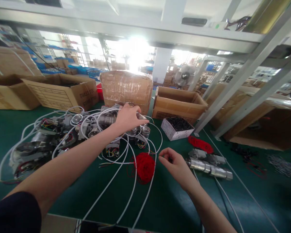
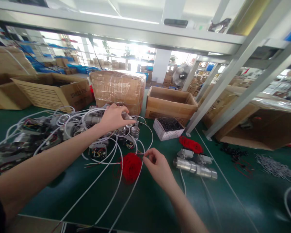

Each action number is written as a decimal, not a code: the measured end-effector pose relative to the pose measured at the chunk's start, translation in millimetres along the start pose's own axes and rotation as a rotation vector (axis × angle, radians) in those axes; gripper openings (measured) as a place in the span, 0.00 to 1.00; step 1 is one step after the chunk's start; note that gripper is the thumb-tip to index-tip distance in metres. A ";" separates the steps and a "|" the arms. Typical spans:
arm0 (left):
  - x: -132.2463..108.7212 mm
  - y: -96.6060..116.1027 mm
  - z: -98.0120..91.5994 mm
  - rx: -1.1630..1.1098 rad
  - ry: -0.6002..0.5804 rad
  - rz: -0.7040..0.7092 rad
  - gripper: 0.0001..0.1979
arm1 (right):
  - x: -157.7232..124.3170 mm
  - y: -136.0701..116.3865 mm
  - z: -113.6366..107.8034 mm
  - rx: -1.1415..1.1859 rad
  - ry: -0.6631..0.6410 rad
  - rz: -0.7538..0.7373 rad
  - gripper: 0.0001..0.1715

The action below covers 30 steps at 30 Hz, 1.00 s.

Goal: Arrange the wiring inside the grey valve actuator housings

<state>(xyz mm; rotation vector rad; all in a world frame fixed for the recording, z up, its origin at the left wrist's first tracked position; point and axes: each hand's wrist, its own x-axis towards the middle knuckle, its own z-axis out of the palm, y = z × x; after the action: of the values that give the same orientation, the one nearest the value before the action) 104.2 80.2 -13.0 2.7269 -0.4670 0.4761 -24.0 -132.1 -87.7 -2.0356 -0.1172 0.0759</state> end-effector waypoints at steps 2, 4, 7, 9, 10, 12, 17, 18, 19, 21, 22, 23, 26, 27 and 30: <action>-3.4 12.0 -6.8 -0.348 0.044 -0.153 0.27 | 6.3 -6.5 6.1 0.019 0.088 -0.032 0.20; -5.0 29.7 -11.9 -0.771 0.010 -0.269 0.26 | 13.2 -18.7 11.7 0.022 0.179 -0.098 0.26; -8.3 59.8 -15.8 -1.204 -0.125 -0.293 0.24 | 20.4 -38.9 15.0 0.040 0.302 -0.200 0.30; -11.4 76.5 -15.4 -1.349 -0.210 -0.287 0.23 | 21.5 -46.8 13.5 0.076 0.347 -0.237 0.29; -12.9 83.0 -14.4 -1.381 -0.231 -0.287 0.22 | 21.1 -48.3 12.1 0.091 0.361 -0.245 0.27; -14.8 91.9 -11.8 -1.383 -0.228 -0.297 0.21 | 19.3 -46.8 8.9 0.103 0.388 -0.246 0.23; -15.5 95.5 -10.1 -1.229 -0.340 -0.278 0.29 | 14.4 -35.8 3.1 0.246 0.399 -0.320 0.17; -16.3 94.4 -10.9 -1.196 -0.351 -0.258 0.31 | 13.1 -34.9 2.1 0.324 0.368 -0.341 0.16; -17.8 93.2 -11.9 -1.182 -0.349 -0.227 0.32 | 11.4 -34.8 1.0 0.427 0.322 -0.342 0.16; -22.8 90.5 -13.2 -1.208 -0.356 -0.141 0.31 | 6.6 -36.3 -1.6 0.686 0.188 -0.266 0.21; -26.1 89.2 -13.2 -1.236 -0.370 -0.089 0.29 | 3.5 -37.6 -3.3 0.826 0.110 -0.206 0.26; -29.9 87.9 -12.9 -1.267 -0.386 -0.041 0.27 | -0.1 -39.0 -5.5 0.960 0.027 -0.145 0.31; -43.2 82.7 -11.1 -1.309 -0.421 0.013 0.26 | -12.2 -41.3 -15.0 1.222 -0.183 -0.041 0.37; -48.0 80.4 -11.5 -1.297 -0.471 0.030 0.28 | -16.5 -40.8 -19.1 1.267 -0.225 -0.024 0.36; -61.2 70.6 -21.4 -1.020 -0.756 0.143 0.23 | -29.3 -34.4 -33.6 1.340 -0.285 0.018 0.34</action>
<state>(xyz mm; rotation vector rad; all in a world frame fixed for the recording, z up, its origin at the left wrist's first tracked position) 18.0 41.2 1.7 1.7689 -0.8000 -0.6491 -51.3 -149.9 -41.8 -0.6786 -0.1642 0.3512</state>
